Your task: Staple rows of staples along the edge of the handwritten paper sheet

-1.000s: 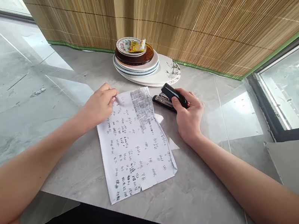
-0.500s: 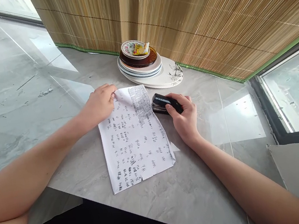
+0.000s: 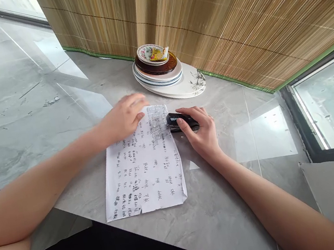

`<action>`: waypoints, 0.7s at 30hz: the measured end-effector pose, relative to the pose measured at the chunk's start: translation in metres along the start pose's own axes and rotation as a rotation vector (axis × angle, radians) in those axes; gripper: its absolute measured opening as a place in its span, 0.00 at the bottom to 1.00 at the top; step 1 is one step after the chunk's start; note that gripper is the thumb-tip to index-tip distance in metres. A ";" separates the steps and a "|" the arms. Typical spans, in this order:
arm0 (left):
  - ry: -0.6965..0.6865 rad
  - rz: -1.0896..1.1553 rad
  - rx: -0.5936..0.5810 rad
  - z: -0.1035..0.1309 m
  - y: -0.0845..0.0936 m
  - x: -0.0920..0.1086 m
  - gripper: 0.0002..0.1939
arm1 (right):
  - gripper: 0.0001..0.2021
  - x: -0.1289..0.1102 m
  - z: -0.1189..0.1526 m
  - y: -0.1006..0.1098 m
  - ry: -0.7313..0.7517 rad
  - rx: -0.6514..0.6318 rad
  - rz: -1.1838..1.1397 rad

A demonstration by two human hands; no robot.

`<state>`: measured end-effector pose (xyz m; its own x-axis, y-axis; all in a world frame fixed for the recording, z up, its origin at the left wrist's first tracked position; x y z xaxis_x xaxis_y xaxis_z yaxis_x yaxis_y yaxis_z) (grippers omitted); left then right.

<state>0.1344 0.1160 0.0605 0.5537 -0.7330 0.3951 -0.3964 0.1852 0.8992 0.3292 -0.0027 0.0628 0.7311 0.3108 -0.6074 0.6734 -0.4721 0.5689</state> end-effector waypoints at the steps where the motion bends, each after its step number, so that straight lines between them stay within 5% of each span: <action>1: -0.098 0.030 -0.068 0.001 -0.004 0.008 0.20 | 0.10 -0.001 0.000 -0.001 0.013 -0.006 0.001; 4: -0.255 0.062 -0.272 0.008 -0.017 0.022 0.24 | 0.10 -0.003 0.000 -0.002 0.041 -0.002 -0.014; 8: -0.251 -0.003 -0.417 0.014 -0.031 0.021 0.34 | 0.09 -0.006 0.001 0.000 0.071 0.018 -0.020; 21: -0.188 -0.102 -0.406 0.019 -0.045 0.030 0.41 | 0.12 -0.015 0.006 -0.011 0.184 -0.117 0.053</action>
<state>0.1546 0.0735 0.0284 0.4173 -0.8600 0.2937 -0.0070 0.3201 0.9473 0.3098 -0.0074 0.0622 0.7660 0.4389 -0.4697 0.6342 -0.3962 0.6640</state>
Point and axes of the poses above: each hand's wrist, its own z-axis away from the middle knuckle, its own y-axis out of the back of the hand, x = y × z, the point moved 7 cm from there along -z, towards the middle knuckle, and after that the axes turned 9 degrees about y, right-handed, at the moved point
